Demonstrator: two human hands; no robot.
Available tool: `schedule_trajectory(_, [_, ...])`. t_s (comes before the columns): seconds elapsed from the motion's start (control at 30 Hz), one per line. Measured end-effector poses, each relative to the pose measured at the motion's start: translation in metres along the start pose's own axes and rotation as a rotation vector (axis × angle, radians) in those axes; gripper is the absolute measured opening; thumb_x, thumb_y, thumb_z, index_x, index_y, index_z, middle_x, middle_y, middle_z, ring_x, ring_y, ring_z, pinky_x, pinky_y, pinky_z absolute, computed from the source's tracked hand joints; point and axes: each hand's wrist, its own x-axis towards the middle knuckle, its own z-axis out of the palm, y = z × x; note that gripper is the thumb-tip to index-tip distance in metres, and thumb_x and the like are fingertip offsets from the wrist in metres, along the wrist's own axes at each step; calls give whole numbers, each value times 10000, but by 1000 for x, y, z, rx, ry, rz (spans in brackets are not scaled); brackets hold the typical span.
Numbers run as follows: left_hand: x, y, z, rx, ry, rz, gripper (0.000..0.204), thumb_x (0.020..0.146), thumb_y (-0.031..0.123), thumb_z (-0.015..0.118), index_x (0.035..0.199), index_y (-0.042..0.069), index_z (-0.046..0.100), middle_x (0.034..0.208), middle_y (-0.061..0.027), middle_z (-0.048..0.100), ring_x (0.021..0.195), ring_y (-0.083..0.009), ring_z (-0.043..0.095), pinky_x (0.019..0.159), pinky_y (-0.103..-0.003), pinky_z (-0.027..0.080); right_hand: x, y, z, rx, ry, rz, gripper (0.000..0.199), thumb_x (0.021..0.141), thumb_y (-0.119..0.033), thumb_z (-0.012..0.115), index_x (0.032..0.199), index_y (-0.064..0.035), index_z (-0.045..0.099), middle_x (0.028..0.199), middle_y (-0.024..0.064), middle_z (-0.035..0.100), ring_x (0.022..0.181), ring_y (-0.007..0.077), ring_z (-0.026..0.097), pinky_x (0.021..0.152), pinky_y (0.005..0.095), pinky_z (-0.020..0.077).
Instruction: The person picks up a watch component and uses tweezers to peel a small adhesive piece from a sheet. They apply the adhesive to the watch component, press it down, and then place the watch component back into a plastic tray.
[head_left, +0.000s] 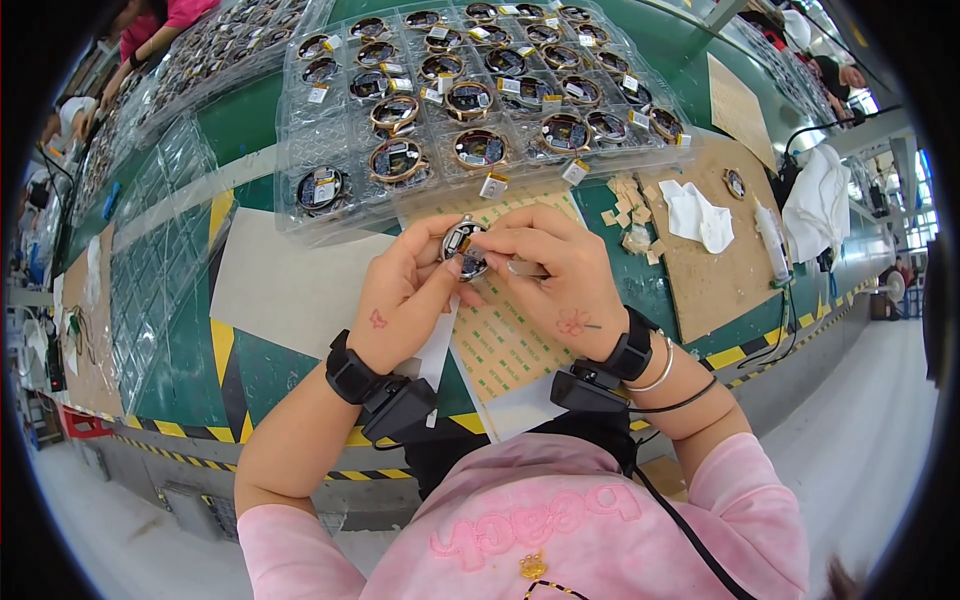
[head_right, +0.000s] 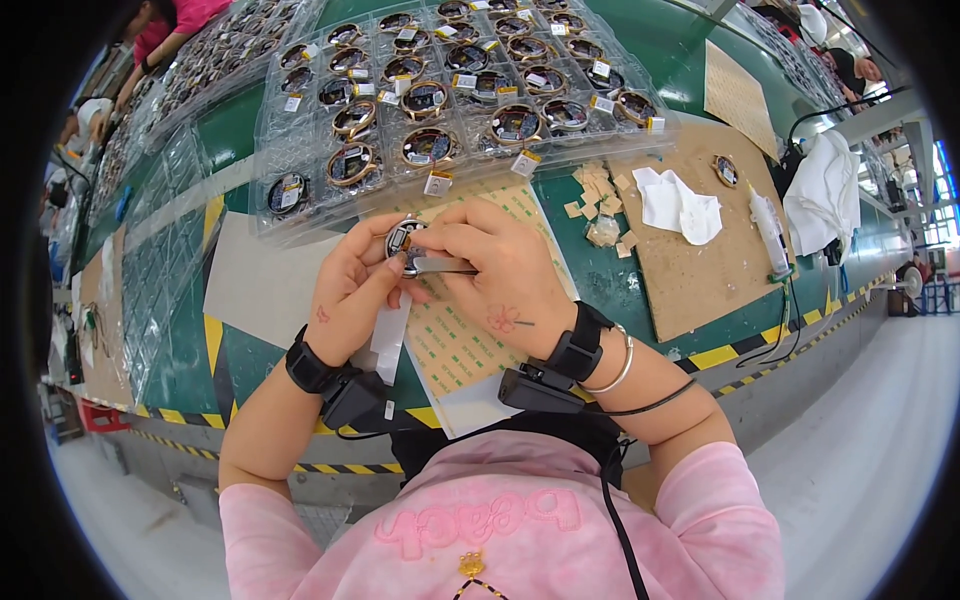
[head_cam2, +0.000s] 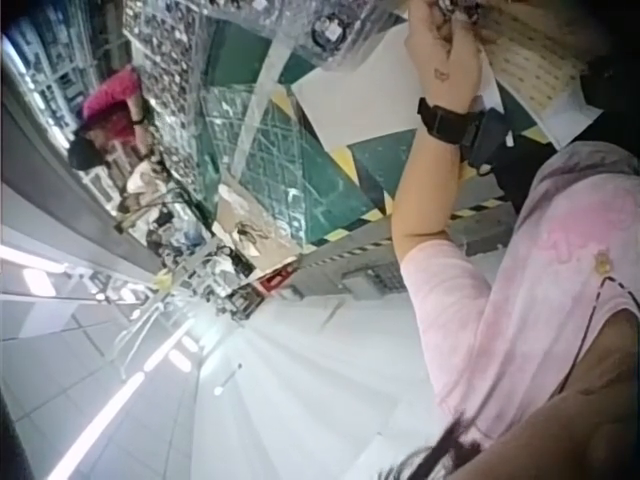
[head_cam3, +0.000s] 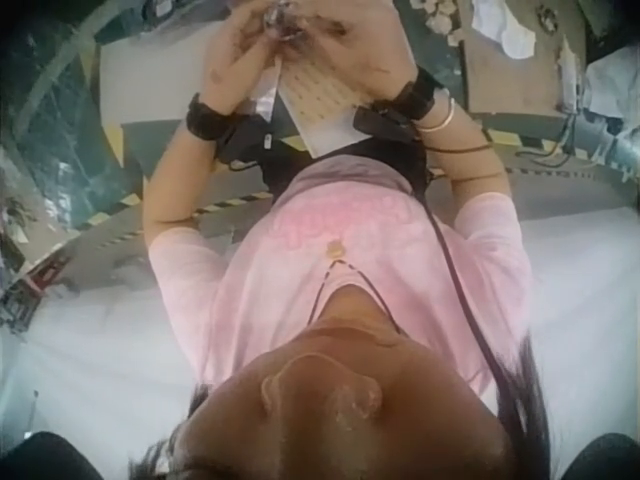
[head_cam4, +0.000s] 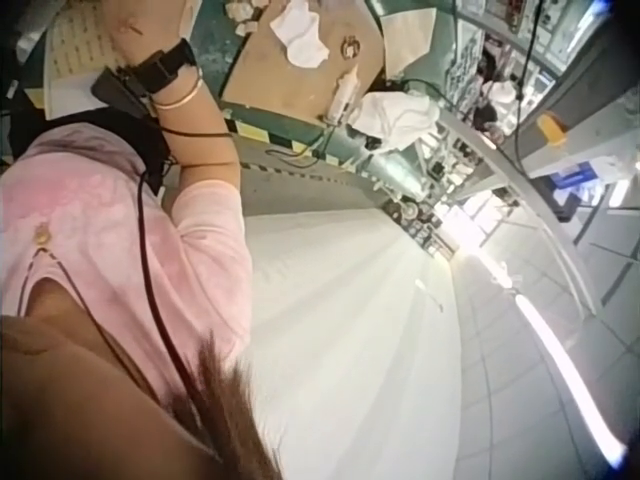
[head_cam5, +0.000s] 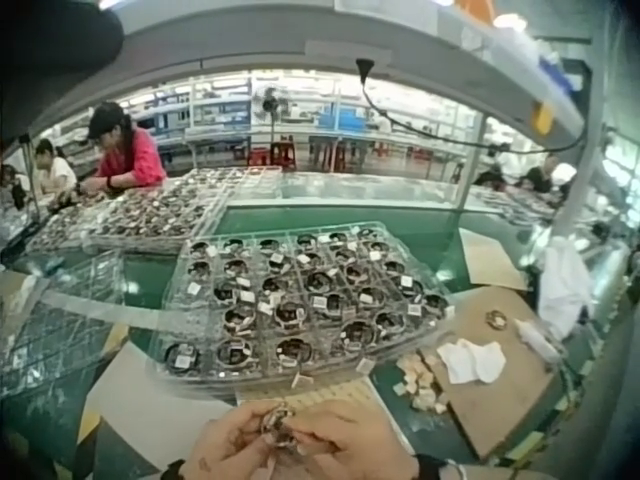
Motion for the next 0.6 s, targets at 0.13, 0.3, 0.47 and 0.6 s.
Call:
schedule_trajectory(0.13, [-1, -1, -1, 8, -12, -7, 351, 947, -17, 444, 1296, -24, 404, 1092, -94, 615, 795, -131, 649, 691, -232, 500, 0, -2, -1, 9, -23, 22, 204, 759, 28, 691, 951, -37, 684, 911, 98, 646, 749, 192, 637, 614, 267, 509])
schedule_trajectory(0.3, [0, -2, 0, -14, -9, 38, 356, 944, -3, 457, 1297, -7, 410, 1078, -79, 612, 780, -112, 642, 653, -210, 469, -2, -2, -1, 61, -30, 27, 219, 762, 21, 693, 971, -40, 666, 910, 91, 643, 742, 182, 627, 602, 259, 496])
schedule_trajectory(0.47, [0, -3, 1, 2, 6, 65, 344, 945, 42, 489, 1283, 26, 427, 1028, -44, 621, 749, -85, 638, 557, -162, 398, -3, 0, -2, 64, -21, 9, 210, 766, 10, 692, 965, -43, 657, 882, 77, 633, 701, 146, 601, 543, 232, 439])
schedule_trajectory(0.6, [-1, -5, 0, 35, 23, 63, 319, 943, 42, 495, 1257, 26, 440, 1014, -39, 625, 734, -80, 636, 551, -160, 397, -2, -8, -7, 40, -48, 86, 218, 772, -4, 693, 981, -50, 649, 863, 43, 629, 664, 79, 564, 495, 198, 364])
